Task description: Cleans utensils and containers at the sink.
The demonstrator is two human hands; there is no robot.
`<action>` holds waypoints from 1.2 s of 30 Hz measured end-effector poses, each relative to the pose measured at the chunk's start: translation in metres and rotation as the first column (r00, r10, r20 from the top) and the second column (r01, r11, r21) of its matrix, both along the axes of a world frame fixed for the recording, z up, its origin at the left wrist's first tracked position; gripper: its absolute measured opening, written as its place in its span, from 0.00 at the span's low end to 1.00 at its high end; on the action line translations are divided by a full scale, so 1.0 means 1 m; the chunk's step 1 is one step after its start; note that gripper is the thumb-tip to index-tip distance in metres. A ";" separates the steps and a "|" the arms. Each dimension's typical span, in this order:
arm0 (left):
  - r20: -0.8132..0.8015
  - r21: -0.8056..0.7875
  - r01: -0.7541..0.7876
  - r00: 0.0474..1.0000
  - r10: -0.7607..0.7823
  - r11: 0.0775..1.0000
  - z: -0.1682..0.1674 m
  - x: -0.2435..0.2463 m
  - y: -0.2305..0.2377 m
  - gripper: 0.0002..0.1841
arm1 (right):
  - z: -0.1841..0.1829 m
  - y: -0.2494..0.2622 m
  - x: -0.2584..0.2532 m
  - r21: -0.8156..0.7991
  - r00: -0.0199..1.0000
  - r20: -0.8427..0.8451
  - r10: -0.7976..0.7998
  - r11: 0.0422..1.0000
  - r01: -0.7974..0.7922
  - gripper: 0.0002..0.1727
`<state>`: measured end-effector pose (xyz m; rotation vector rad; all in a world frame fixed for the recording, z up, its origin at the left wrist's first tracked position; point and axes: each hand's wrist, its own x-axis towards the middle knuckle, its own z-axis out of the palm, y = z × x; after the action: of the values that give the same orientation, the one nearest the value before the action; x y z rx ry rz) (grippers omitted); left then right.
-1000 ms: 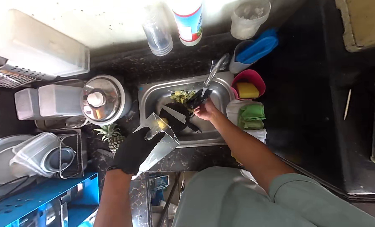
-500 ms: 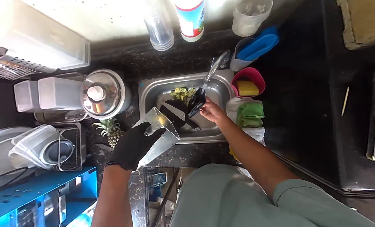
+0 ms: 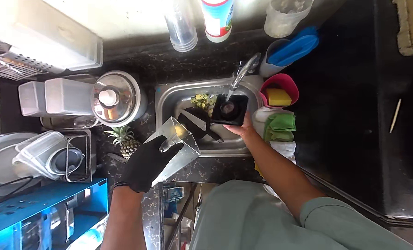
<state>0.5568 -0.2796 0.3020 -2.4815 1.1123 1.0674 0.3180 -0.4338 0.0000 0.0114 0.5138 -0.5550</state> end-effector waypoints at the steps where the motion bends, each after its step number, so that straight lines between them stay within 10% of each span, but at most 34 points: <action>1: -0.002 0.002 0.002 1.000 -0.002 1.000 0.000 0.000 0.001 0.32 | 0.001 -0.002 0.009 0.027 0.999 -0.033 0.017 1.000 -0.016 0.41; 5: 0.003 0.009 -0.011 1.000 0.011 1.000 0.001 -0.002 0.003 0.33 | -0.022 -0.009 0.030 0.118 0.996 0.029 0.084 0.989 -0.087 0.41; 12: 0.015 -0.014 -0.040 0.999 0.041 0.999 0.007 -0.004 0.004 0.31 | -0.040 -0.015 0.060 -0.270 0.896 0.220 0.386 0.907 -0.324 0.17; 19: 0.009 -0.035 -0.022 1.000 0.023 0.999 0.002 -0.001 0.004 0.31 | -0.028 -0.002 0.060 -0.352 0.850 0.236 0.471 0.857 -0.377 0.23; 23: -0.004 -0.053 -0.032 0.999 0.032 0.998 0.002 -0.002 0.003 0.31 | -0.035 0.001 0.056 -0.207 0.898 0.209 0.387 0.915 -0.346 0.18; 29: -0.011 -0.058 -0.033 0.999 0.032 0.998 0.004 -0.001 0.003 0.30 | -0.017 -0.015 0.069 0.151 0.993 -0.054 0.107 0.984 -0.098 0.41; 36: -0.014 -0.072 -0.068 0.998 0.067 0.995 0.009 0.006 0.010 0.30 | -0.004 -0.019 0.040 0.062 0.989 -0.137 0.058 0.997 -0.050 0.40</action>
<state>0.5627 -0.2697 0.3110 -2.5900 1.0961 1.0792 0.3575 -0.4531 -0.0041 0.0142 0.6644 -0.4899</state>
